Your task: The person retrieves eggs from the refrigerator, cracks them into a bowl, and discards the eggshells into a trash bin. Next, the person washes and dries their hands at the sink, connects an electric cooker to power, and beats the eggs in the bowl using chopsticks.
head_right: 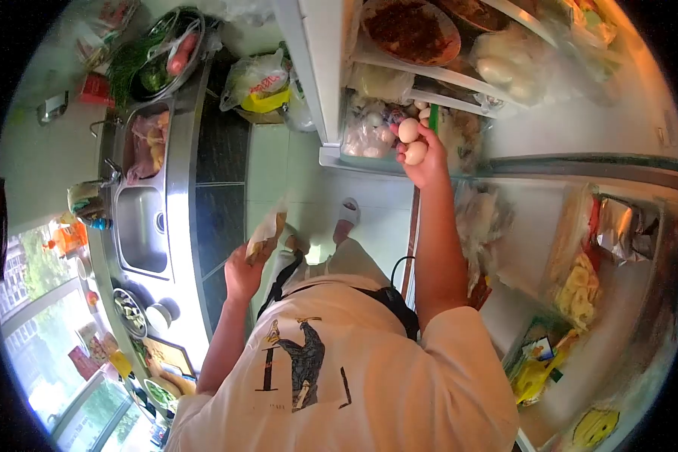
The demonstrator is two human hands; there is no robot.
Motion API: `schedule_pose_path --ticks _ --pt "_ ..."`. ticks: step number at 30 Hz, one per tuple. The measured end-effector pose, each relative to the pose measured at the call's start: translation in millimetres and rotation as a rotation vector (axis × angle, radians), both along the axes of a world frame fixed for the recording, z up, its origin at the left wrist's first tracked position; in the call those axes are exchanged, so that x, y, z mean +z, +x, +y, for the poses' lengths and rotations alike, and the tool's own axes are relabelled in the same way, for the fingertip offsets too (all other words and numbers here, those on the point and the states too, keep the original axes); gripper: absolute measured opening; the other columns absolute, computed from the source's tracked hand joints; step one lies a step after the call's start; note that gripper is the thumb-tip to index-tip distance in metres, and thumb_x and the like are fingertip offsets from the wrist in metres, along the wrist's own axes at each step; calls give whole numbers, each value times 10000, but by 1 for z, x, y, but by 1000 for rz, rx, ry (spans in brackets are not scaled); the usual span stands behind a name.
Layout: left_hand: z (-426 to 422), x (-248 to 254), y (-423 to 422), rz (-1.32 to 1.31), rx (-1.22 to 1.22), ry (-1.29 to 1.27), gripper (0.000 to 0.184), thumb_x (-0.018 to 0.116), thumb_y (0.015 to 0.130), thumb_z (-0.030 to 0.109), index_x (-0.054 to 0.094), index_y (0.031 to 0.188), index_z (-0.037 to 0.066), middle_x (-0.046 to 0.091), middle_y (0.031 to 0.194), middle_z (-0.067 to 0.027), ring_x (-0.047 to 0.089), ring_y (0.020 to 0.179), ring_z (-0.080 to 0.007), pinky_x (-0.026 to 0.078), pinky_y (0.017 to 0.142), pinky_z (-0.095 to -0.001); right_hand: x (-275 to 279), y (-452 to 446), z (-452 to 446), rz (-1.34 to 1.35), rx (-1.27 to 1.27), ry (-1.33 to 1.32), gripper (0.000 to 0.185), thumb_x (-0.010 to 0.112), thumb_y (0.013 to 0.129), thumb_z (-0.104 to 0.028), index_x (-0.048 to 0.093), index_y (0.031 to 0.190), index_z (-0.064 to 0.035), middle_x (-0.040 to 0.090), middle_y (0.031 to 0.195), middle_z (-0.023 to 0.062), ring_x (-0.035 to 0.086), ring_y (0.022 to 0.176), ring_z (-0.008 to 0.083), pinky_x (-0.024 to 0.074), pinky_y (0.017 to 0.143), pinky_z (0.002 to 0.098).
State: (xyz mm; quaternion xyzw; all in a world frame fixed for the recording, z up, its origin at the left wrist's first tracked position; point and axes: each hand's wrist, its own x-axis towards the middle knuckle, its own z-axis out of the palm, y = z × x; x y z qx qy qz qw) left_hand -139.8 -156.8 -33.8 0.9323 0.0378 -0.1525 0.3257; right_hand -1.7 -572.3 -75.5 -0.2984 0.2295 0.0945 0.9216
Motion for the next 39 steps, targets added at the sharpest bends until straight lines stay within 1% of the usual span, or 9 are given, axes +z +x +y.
schedule_pose_path --ticks 8,10,16,20,22,24,26,30,39 --pt "59 -4 -40 19 143 -151 316 639 847 320 645 1071 97 654 934 -178 615 879 -367 494 744 -435 19 -44 93 -28 266 10 474 500 919 -303 447 1360 -137 598 1190 103 589 673 164 509 567 323" --pt "88 -24 -68 -181 159 -190 330 634 855 339 650 1083 101 655 940 -173 619 858 -355 494 751 -421 19 -51 137 -21 413 -132 451 475 941 -319 449 1357 -147 605 1170 93 575 664 153 483 545 309" --pt "191 -8 -157 -148 268 -218 368 646 809 253 611 1127 71 652 997 -138 601 949 -325 483 816 -421 17 -57 339 73 891 -339 349 498 944 -331 514 1228 -128 618 1055 77 552 587 153 441 491 290" --pt "245 -15 -237 -151 415 -184 379 658 816 277 618 1126 64 653 961 -143 604 911 -336 485 779 -423 -4 -75 519 -121 1271 -710 328 596 902 -309 542 1162 -116 630 987 74 573 580 147 460 489 315" --pt "262 -21 -273 -125 512 -173 370 647 809 237 603 1134 66 650 991 -132 597 931 -330 483 805 -421 -15 -102 615 -327 1369 -1104 364 658 852 -308 552 1142 -115 630 988 92 614 678 194 491 568 366" --pt "272 -21 -301 -77 622 -167 360 646 811 241 608 1128 74 650 978 -132 596 920 -335 486 790 -422 -68 -115 691 -1206 1058 -1386 410 686 809 -305 551 1151 -122 614 1038 118 624 825 266 497 686 409" --pt "277 -23 -322 -29 739 -187 349 647 811 246 617 1118 84 651 975 -133 598 907 -337 489 776 -424 -57 -136 762 -1269 1152 -1523 421 698 783 -267 550 1146 -114 586 1071 125 591 940 317 478 779 437" --pt "281 -35 -354 18 862 -216 358 656 797 231 622 1126 93 658 1002 -127 608 924 -325 496 786 -409 -91 -148 848 -1472 1094 -1567 394 693 788 -258 556 1131 -121 573 1048 109 594 929 318 484 773 439" --pt "283 -56 -373 5 957 -295 349 676 806 244 639 1107 70 669 1004 -131 619 899 -323 500 773 -398 -140 -155 899 -1867 835 -1555 366 676 752 -224 555 1076 -106 557 957 82 562 890 291 469 765 422"
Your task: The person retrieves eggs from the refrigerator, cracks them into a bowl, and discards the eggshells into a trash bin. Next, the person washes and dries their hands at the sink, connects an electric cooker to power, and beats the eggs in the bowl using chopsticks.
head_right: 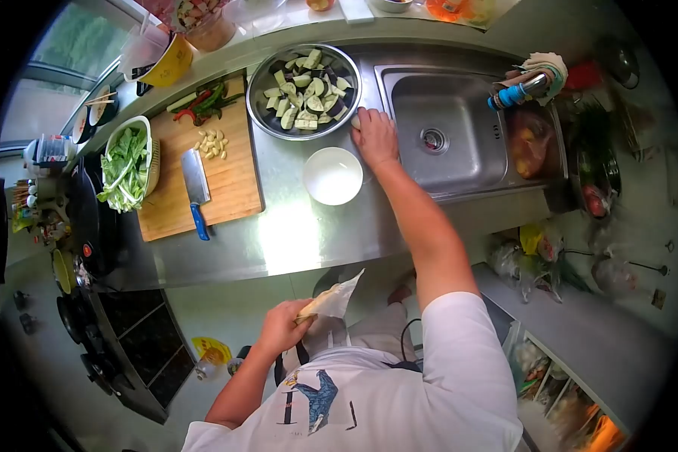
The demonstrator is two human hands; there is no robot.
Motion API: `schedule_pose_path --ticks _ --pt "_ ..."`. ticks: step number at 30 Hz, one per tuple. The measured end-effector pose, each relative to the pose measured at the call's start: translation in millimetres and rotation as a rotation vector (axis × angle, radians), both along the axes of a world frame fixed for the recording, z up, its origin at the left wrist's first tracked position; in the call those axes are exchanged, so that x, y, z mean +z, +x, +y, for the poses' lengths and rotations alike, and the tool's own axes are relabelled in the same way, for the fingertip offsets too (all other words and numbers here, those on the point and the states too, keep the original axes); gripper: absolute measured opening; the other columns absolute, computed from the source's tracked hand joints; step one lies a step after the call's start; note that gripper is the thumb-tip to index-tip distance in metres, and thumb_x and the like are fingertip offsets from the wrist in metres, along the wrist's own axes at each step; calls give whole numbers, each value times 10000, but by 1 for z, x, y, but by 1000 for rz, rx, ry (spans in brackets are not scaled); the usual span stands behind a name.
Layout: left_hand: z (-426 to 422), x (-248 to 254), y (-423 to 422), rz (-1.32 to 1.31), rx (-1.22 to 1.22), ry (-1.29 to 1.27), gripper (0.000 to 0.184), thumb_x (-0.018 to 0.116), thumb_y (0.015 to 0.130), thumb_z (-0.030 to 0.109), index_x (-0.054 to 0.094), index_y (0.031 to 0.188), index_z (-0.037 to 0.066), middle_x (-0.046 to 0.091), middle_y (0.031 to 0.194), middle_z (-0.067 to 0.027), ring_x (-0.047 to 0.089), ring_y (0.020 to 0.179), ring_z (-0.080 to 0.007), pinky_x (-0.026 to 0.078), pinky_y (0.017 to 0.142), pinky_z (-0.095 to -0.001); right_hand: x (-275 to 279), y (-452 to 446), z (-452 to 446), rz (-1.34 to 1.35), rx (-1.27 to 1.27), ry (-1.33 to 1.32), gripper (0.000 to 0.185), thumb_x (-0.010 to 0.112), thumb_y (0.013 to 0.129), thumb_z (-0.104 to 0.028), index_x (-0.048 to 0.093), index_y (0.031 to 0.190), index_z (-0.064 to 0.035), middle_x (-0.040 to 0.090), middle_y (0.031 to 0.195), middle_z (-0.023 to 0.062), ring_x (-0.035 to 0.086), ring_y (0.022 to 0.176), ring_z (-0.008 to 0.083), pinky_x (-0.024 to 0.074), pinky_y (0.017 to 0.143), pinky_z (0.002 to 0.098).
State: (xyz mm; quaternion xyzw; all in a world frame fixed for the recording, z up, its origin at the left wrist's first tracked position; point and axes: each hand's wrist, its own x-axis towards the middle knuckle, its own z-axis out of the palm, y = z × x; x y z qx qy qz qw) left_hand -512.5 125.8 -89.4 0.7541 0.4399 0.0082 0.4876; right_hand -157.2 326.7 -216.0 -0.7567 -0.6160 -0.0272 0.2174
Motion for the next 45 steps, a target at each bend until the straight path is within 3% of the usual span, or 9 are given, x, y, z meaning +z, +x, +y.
schedule_pose_path --ticks 6,11,15,19,21,31,34,38,45 --pt "1 0 7 1 -29 33 346 679 806 255 643 1113 100 666 994 -124 614 897 -322 496 778 -400 19 0 -1 58 -11 -63 474 692 755 -275 549 1165 -85 567 1009 98 555 941 297 461 811 425" --pt "2 -3 23 -15 -90 75 352 680 801 259 643 1119 112 663 982 -125 608 881 -328 493 768 -405 40 18 -29 468 -98 -51 525 624 849 -306 499 1277 -30 542 1254 180 543 1108 334 439 942 389" --pt "8 6 44 5 -185 46 344 672 804 253 637 1114 108 658 962 -138 606 883 -342 490 762 -419 49 43 -73 730 -269 46 436 593 869 -234 527 1242 -20 602 1169 173 605 1034 297 468 895 362" --pt "7 14 72 0 -286 70 342 664 807 251 632 1115 105 652 966 -146 605 899 -347 487 764 -431 67 65 -165 820 -450 60 235 599 871 -159 613 1040 3 655 883 85 624 782 175 504 714 295" --pt "3 14 88 -18 -345 90 345 664 806 255 632 1120 116 651 971 -146 605 900 -347 487 765 -435 60 73 -231 1118 -489 75 167 582 890 -134 626 997 -14 647 807 52 592 690 115 492 634 251" --pt "-13 16 177 96 -354 70 304 677 787 260 651 1043 98 640 845 -202 605 817 -387 483 720 -445 65 84 -625 1322 -1196 171 237 573 931 -255 608 1044 -49 623 765 39 552 612 89 462 554 224" --pt "-19 41 187 96 -379 306 295 668 795 222 650 1058 90 648 880 -181 607 836 -367 487 729 -433 45 74 -716 1365 -1331 214 209 590 920 -250 593 1033 -75 608 749 19 545 593 88 459 549 224" --pt "-21 70 196 124 -375 512 302 655 805 191 637 1091 96 662 936 -130 606 878 -327 495 752 -415 45 63 -752 1442 -1346 175 186 577 926 -230 589 1027 -75 607 758 19 545 600 89 458 551 227" --pt "2 22 203 217 -280 686 252 609 840 199 624 1061 78 654 941 -148 604 911 -342 487 787 -434 75 63 -736 1316 -1228 58 216 560 940 -240 609 1025 -48 602 769 14 533 632 82 450 564 224"
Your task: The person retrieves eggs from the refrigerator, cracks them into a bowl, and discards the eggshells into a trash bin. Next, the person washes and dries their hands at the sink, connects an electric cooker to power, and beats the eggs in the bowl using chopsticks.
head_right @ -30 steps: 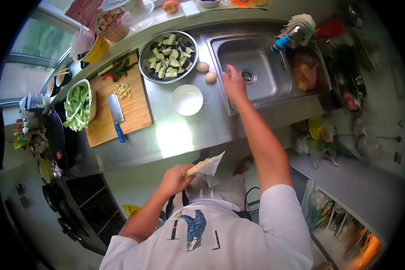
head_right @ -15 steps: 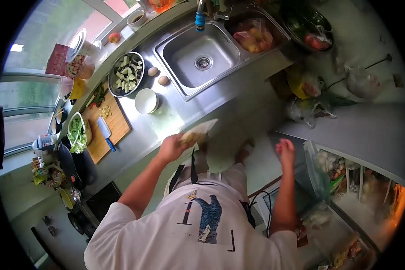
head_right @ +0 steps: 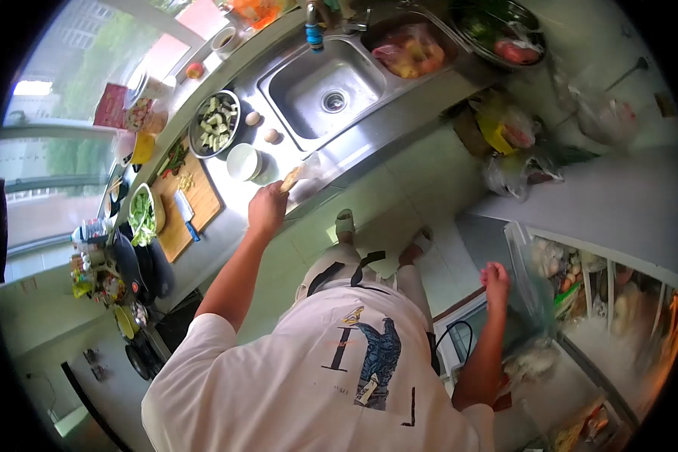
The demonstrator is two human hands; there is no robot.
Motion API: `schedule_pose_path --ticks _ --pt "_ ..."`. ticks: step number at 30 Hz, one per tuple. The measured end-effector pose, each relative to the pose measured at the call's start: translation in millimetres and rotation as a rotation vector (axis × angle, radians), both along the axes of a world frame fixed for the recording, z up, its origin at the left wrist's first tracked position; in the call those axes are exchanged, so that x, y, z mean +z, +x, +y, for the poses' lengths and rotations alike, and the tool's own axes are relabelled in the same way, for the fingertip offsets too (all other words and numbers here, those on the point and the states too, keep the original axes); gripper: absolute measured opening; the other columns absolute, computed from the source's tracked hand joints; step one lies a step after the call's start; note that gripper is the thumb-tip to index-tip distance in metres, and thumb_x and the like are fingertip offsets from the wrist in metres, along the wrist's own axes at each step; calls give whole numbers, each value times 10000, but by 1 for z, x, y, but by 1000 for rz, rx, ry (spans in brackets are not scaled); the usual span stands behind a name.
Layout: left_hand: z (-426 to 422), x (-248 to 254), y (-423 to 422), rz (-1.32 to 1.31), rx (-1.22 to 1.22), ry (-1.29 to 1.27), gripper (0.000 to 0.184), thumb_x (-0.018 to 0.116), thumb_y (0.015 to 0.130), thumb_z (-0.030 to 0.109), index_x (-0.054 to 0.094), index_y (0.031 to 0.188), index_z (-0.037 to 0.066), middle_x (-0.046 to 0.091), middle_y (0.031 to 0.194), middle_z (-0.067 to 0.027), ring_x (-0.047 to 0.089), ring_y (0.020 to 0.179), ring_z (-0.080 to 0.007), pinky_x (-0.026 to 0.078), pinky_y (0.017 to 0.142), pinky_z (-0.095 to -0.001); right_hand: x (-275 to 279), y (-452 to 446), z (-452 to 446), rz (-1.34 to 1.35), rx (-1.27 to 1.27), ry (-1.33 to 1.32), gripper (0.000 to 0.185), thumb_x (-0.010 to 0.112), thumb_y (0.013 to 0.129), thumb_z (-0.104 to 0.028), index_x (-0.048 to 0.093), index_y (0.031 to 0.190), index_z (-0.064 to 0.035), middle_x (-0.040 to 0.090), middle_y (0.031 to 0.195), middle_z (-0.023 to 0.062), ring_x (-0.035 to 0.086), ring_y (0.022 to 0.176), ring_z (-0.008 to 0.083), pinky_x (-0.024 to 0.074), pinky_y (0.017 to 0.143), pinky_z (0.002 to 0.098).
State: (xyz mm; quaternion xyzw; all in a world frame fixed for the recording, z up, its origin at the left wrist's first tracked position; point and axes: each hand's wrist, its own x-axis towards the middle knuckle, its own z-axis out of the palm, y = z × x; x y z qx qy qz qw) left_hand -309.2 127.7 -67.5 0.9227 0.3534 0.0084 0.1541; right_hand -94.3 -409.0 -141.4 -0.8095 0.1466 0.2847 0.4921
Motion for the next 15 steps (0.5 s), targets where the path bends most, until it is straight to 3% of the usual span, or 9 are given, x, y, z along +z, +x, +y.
schedule_pose_path --ticks 3,5,6,7,10,12,13,15 --pt "12 -25 -9 -45 43 -47 257 573 862 189 634 1095 99 649 1002 -169 596 941 -373 476 805 -439 18 5 -12 -97 22 -34 198 571 935 -240 629 982 -56 576 734 -9 508 629 67 428 564 220" --pt "6 -12 2 -4 200 -282 286 558 871 169 643 1132 90 666 998 -166 625 920 -345 484 807 -405 7 4 -48 -255 -17 -48 178 598 915 -239 640 955 -71 552 689 -27 486 588 73 408 518 242" --pt "8 -18 -2 71 102 -189 285 555 871 173 647 1121 72 670 995 -166 633 901 -339 491 790 -391 15 10 -63 -122 -85 -50 183 554 942 -205 621 946 -35 586 777 2 559 709 95 449 608 238" --pt "18 -40 -12 1 18 -194 279 560 868 182 647 1107 66 671 973 -167 632 883 -344 495 771 -395 20 11 -74 -251 -118 -132 192 562 935 -212 621 942 -30 604 774 9 569 699 96 449 599 239" --pt "5 -28 -6 48 -86 -21 246 572 878 210 647 1045 45 657 883 -192 618 815 -385 484 696 -434 44 22 -118 -391 -255 -313 191 587 903 -209 629 930 -25 620 764 30 570 680 91 454 592 243" --pt "7 -34 -8 165 -62 53 312 578 886 275 639 1068 28 653 902 -211 616 844 -403 479 714 -461 48 33 -143 -383 -394 -449 181 588 846 -198 647 933 -51 663 804 128 638 688 241 496 623 353" --pt "9 -39 -10 134 -56 33 335 577 890 294 637 1079 24 653 910 -217 616 845 -406 480 719 -462 45 40 -160 -378 -415 -450 181 588 846 -198 647 933 -51 663 804 128 638 688 241 496 623 353" --pt "21 -57 -17 91 -38 23 386 573 898 328 629 1110 11 653 930 -230 620 852 -408 482 728 -464 39 54 -190 -579 -251 -819 178 567 835 -170 645 952 -62 658 858 177 641 788 334 503 690 400"
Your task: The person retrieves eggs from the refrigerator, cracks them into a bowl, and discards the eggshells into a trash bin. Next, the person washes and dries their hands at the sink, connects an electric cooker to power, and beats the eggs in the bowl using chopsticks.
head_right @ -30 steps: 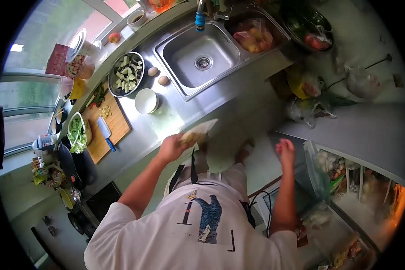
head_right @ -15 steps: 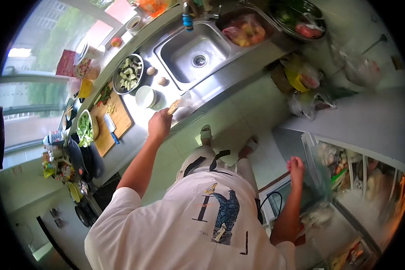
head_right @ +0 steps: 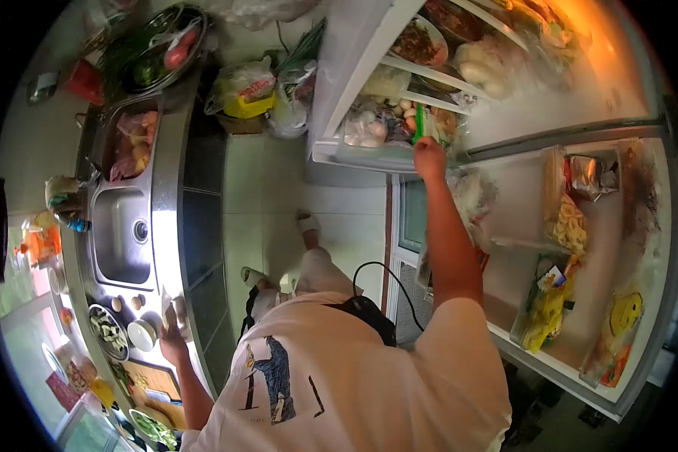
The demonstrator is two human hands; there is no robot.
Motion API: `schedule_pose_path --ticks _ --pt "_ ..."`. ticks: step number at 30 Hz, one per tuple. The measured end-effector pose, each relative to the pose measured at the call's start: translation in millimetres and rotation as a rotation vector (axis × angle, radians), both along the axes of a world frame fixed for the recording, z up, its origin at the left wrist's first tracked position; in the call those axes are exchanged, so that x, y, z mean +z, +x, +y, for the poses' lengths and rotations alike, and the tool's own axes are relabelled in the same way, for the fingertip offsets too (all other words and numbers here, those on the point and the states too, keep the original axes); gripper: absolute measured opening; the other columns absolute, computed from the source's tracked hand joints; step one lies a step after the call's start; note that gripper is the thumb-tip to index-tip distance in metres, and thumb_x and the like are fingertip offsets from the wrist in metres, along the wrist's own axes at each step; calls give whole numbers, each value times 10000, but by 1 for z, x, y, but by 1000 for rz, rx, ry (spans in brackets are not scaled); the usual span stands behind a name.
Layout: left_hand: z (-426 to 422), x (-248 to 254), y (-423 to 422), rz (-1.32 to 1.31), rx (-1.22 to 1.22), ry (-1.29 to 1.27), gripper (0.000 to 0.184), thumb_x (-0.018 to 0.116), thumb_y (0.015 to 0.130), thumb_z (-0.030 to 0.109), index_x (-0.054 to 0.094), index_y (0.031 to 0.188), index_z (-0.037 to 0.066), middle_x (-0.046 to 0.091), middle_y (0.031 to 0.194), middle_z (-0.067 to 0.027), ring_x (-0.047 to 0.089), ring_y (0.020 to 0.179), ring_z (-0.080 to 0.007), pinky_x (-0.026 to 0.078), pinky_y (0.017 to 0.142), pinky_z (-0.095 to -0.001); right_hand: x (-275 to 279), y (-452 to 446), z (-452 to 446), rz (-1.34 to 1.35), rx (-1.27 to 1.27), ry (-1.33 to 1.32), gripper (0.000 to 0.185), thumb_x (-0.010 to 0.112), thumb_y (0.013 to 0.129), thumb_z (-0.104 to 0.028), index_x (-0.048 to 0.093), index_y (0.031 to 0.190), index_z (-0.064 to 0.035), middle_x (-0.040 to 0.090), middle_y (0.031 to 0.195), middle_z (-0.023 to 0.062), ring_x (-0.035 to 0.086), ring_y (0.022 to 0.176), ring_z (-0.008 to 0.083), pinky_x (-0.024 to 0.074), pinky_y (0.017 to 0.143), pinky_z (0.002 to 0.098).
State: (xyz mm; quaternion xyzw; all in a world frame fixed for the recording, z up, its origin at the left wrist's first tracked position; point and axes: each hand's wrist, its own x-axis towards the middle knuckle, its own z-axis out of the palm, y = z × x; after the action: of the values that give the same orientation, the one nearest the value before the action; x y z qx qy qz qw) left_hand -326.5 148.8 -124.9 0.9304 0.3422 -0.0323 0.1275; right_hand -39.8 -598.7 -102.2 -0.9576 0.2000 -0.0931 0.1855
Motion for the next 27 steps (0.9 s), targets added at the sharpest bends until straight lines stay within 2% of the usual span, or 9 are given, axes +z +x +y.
schedule_pose_path --ticks 4,6,7,10,15,17,19,25,27 --pt "-23 31 23 38 -103 28 399 562 902 315 613 1100 -29 652 906 -235 637 778 -398 498 665 -446 -8 41 -10 -23 28 -25 177 541 824 -139 641 958 -79 648 909 198 624 859 373 499 724 432" --pt "-21 28 23 88 -84 16 412 549 911 328 604 1108 -29 652 919 -238 641 794 -388 499 675 -443 -20 66 -14 11 305 -209 203 505 883 -199 628 1009 -99 660 989 141 632 852 359 502 708 442" --pt "-19 28 24 139 -62 14 415 544 915 335 602 1112 -26 652 925 -238 642 802 -386 500 677 -443 -24 76 -12 24 309 -206 203 505 883 -199 628 1009 -99 660 989 141 632 852 359 502 708 442" --pt "-19 22 22 60 -116 23 389 535 929 324 603 1119 -8 653 940 -234 637 820 -395 497 698 -439 -24 102 -4 419 230 -479 246 421 890 -176 623 998 -86 652 1044 163 646 899 344 513 765 458" --pt "-1 5 5 108 -298 135 387 545 929 309 600 1098 -34 648 976 -250 628 858 -413 502 727 -437 -37 109 -10 623 167 -488 259 430 873 -146 595 1066 -96 651 1088 154 645 959 327 514 793 452" --pt "-6 4 4 114 -252 116 388 544 929 304 601 1089 -44 646 987 -254 626 866 -416 502 736 -442 -38 108 -16 540 177 -490 276 423 875 -153 564 1106 -99 662 1046 149 637 965 344 514 789 451" --pt "-26 21 17 90 -58 22 383 543 929 299 603 1087 -44 646 986 -254 626 862 -416 502 735 -443 -45 107 -21 503 148 -484 284 464 867 -179 558 1121 -96 673 1021 138 649 930 336 516 767 457" --pt "-24 21 15 96 -51 17 368 555 918 283 598 1120 -21 647 989 -245 623 863 -421 496 727 -452 -35 87 -41 368 216 -296 356 641 792 -230 544 1124 -148 667 1003 152 642 885 363 507 751 459" --pt "-21 19 15 100 -45 23 368 557 915 280 596 1125 -20 647 987 -245 622 862 -423 495 726 -455 -46 78 -51 -26 325 -42 463 703 762 -185 542 1196 -176 668 1019 93 633 806 314 511 702 383"
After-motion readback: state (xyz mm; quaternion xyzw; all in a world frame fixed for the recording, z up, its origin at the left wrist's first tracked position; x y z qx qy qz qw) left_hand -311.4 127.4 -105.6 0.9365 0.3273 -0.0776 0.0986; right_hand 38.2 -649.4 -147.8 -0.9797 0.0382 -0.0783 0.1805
